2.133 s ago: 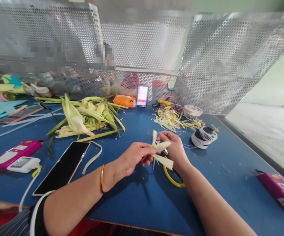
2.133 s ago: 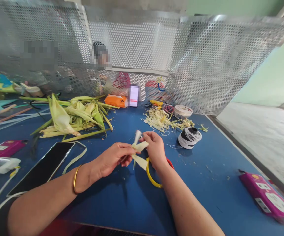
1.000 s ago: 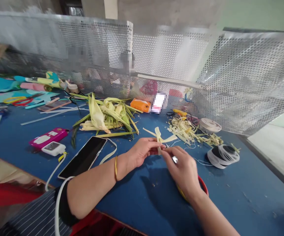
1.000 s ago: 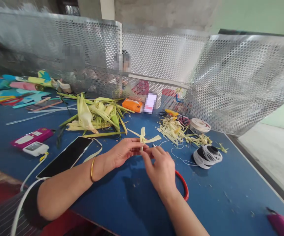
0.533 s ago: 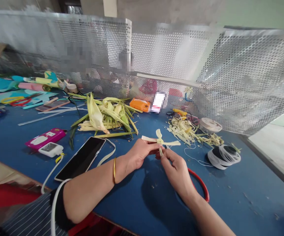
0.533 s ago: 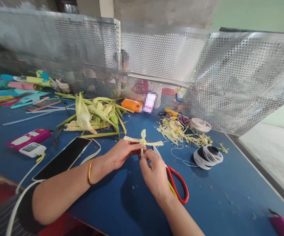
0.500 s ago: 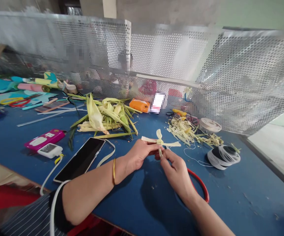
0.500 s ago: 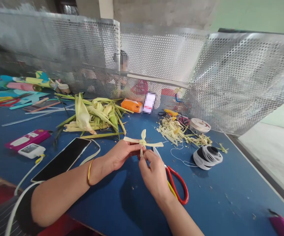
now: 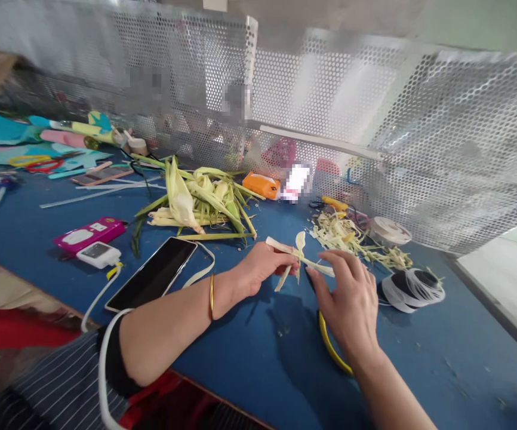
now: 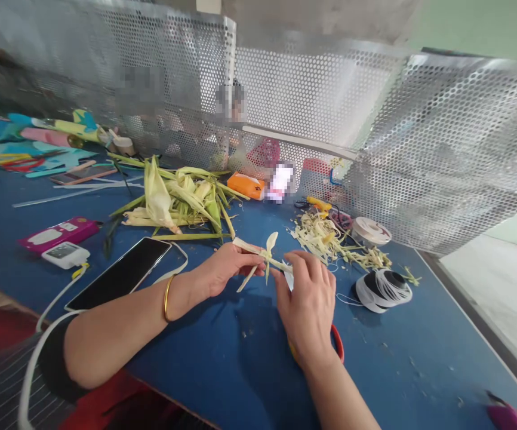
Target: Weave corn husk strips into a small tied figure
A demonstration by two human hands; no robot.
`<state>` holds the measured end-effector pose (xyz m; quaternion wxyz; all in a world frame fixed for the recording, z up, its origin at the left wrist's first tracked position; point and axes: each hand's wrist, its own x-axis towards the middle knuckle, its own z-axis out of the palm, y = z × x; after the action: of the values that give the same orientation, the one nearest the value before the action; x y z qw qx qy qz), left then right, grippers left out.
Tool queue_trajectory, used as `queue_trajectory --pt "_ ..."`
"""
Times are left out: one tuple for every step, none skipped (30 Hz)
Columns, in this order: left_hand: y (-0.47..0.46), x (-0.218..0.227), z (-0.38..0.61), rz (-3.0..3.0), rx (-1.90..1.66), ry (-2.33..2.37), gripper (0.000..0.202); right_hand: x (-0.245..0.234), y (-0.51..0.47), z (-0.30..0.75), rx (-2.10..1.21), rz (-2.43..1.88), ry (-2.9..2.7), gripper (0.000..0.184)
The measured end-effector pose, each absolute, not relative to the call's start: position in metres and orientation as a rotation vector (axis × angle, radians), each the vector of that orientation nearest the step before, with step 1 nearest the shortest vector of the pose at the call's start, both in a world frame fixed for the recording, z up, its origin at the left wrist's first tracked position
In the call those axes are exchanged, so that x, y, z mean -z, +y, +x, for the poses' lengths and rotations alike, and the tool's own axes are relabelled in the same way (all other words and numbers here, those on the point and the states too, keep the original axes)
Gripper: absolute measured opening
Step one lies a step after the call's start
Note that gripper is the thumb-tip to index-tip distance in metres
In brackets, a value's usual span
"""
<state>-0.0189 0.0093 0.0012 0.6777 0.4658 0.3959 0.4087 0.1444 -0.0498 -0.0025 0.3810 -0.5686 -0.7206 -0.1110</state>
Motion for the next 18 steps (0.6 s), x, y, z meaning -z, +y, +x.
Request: queue_trajectory --pt "0.009 -0.002 -0.019 1.064 -0.888 0.905 0.007 0.004 -0.046 0.148 0.266 -1.477 -1.869 0.023" --pt "0.009 -0.002 -0.020 1.068 -0.859 0.921 0.007 0.006 -0.043 0.150 0.190 -1.488 -1.915 0.021" --pt "0.009 -0.003 -0.020 1.060 -0.831 0.934 0.008 0.008 -0.041 0.151 0.089 -1.490 -1.949 0.022" --pt "0.008 -0.004 -0.021 1.042 -0.799 0.938 0.011 0.010 -0.040 0.151 -0.002 -1.484 -1.967 0.025" --pt "0.008 -0.005 -0.021 1.017 -0.770 0.933 0.015 0.011 -0.039 0.150 -0.057 -1.478 -1.971 0.029" --pt "0.007 -0.006 -0.022 0.997 -0.742 0.925 0.020 0.012 -0.040 0.148 -0.067 -1.469 -1.972 0.032" --pt "0.006 -0.007 -0.022 0.993 -0.716 0.919 0.025 0.012 -0.041 0.145 -0.039 -1.458 -1.978 0.033" --pt "0.004 -0.007 -0.022 1.008 -0.694 0.920 0.029 0.012 -0.042 0.142 0.008 -1.444 -1.991 0.033" --pt "0.003 -0.007 -0.021 1.034 -0.685 0.931 0.033 0.012 -0.044 0.139 0.054 -1.430 -2.009 0.033" --pt "0.003 -0.006 -0.021 1.067 -0.685 0.950 0.034 0.011 -0.045 0.136 0.086 -1.421 -2.027 0.033" --pt "0.002 -0.005 -0.020 1.104 -0.693 0.971 0.035 0.011 -0.047 0.134 0.099 -1.416 -2.042 0.032" --pt "0.002 -0.004 -0.020 1.137 -0.704 0.989 0.035 0.010 -0.048 0.133 0.099 -1.414 -2.052 0.032" --pt "0.003 -0.003 -0.019 1.162 -0.716 1.000 0.036 0.009 -0.049 0.133 0.090 -1.415 -2.057 0.032" --pt "0.004 -0.002 -0.019 1.180 -0.726 1.004 0.036 0.008 -0.050 0.134 0.071 -1.415 -2.061 0.033" --pt "0.005 -0.001 -0.020 1.189 -0.734 1.004 0.036 0.006 -0.051 0.135 0.045 -1.418 -2.061 0.035" --pt "0.007 0.000 -0.020 1.192 -0.738 0.999 0.036 0.005 -0.052 0.136 0.009 -1.422 -2.057 0.036" --pt "0.009 0.000 -0.021 1.192 -0.741 0.994 0.036 0.003 -0.053 0.138 -0.035 -1.427 -2.051 0.037" --pt "0.010 0.000 -0.021 1.191 -0.742 0.987 0.036 0.000 -0.054 0.139 -0.084 -1.429 -2.049 0.036"
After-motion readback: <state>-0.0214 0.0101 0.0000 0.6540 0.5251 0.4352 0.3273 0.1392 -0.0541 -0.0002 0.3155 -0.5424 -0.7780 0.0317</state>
